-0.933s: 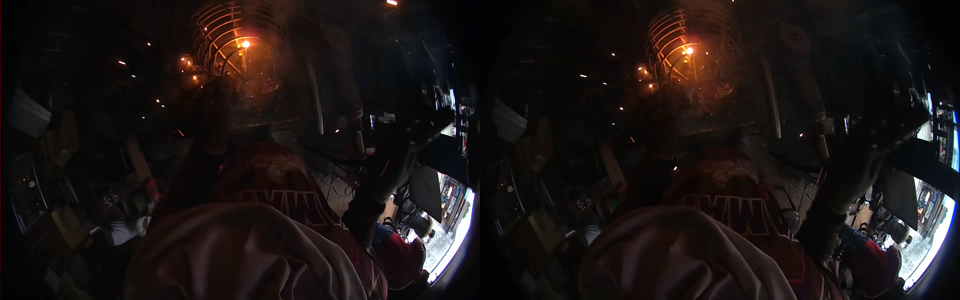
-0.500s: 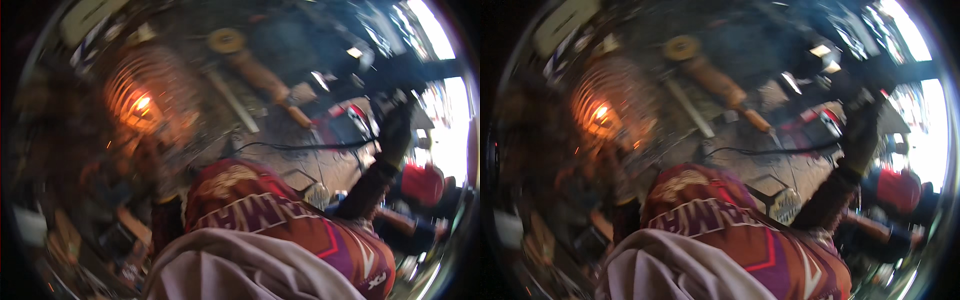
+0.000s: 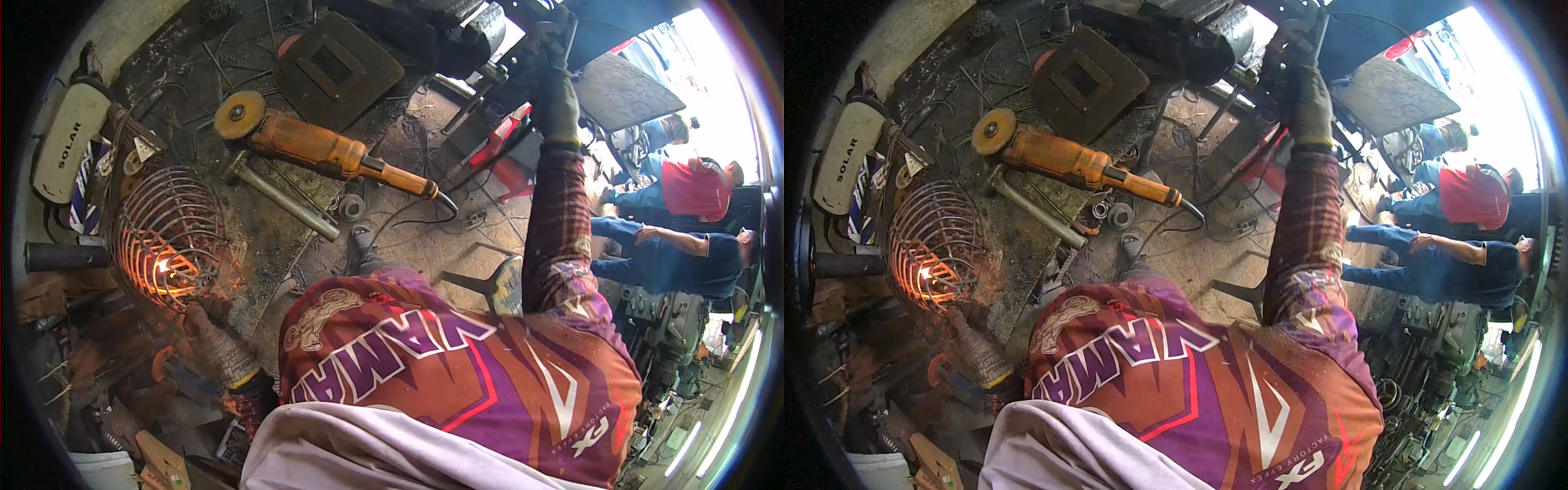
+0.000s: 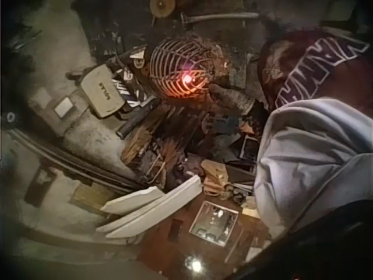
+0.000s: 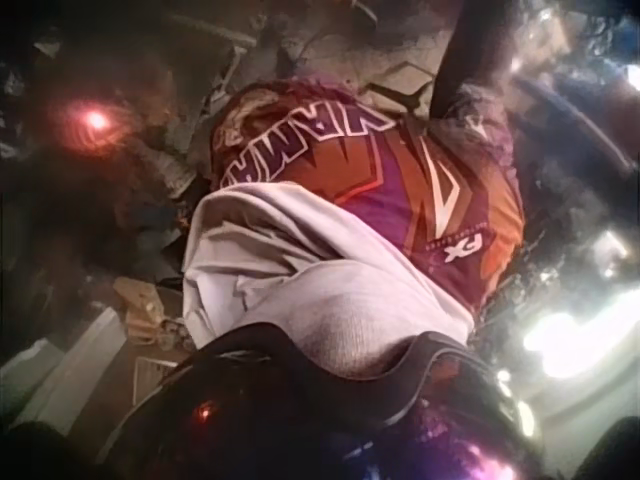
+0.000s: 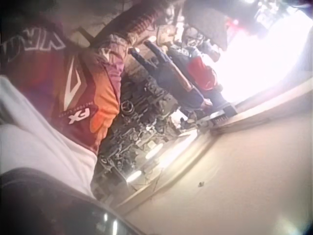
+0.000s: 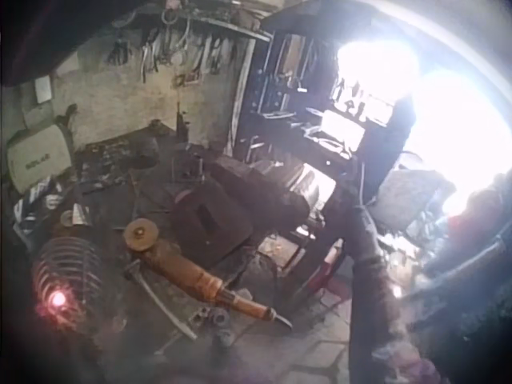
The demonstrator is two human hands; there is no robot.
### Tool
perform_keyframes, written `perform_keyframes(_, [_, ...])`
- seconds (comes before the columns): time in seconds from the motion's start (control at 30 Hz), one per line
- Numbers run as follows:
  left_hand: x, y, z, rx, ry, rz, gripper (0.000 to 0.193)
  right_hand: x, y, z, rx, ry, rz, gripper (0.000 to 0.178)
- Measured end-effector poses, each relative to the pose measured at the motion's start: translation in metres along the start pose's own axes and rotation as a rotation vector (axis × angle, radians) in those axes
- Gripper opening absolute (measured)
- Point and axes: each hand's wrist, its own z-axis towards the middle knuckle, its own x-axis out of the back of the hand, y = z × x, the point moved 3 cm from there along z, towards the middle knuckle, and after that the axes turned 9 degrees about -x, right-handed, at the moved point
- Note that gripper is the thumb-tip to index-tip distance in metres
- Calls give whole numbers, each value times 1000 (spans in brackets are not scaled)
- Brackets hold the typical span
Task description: The person welds a small round metal frame, then picks up and positions a metal rod near a pipe.
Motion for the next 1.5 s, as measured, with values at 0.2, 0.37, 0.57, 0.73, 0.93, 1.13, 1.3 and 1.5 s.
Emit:
perform_keyframes(0.2, [0, 0, 2, -68, 131, 30, 25, -54, 35, 9, -619, -166, 897, 37])
perform_keyframes(0.37, [-1, -3, 0, -96, 148, 4, 31, -70, 60, 28, -619, -245, 921, 39])
perform_keyframes(0.57, [4, -5, 3, -110, 88, 20, 29, -90, 83, 26, -567, -314, 875, 38])
perform_keyframes(0.73, [15, -12, 12, -64, -22, -27, 27, -108, 110, 23, -463, -374, 757, 38])
perform_keyframes(0.93, [14, -13, 11, -21, -64, -3, 23, -97, 58, 15, 280, -249, -111, 38])
perform_keyframes(1.13, [-2, 4, 2, -104, 86, 83, 20, -71, -10, -28, 57, 37, 8, 40])
perform_keyframes(1.3, [-2, 6, -9, 31, 106, -257, 22, -48, -160, -116, -107, 152, 464, 41])
perform_keyframes(1.5, [8, -13, -2, 115, 64, -650, 27, -119, -383, -230, -361, -1060, 988, 47])
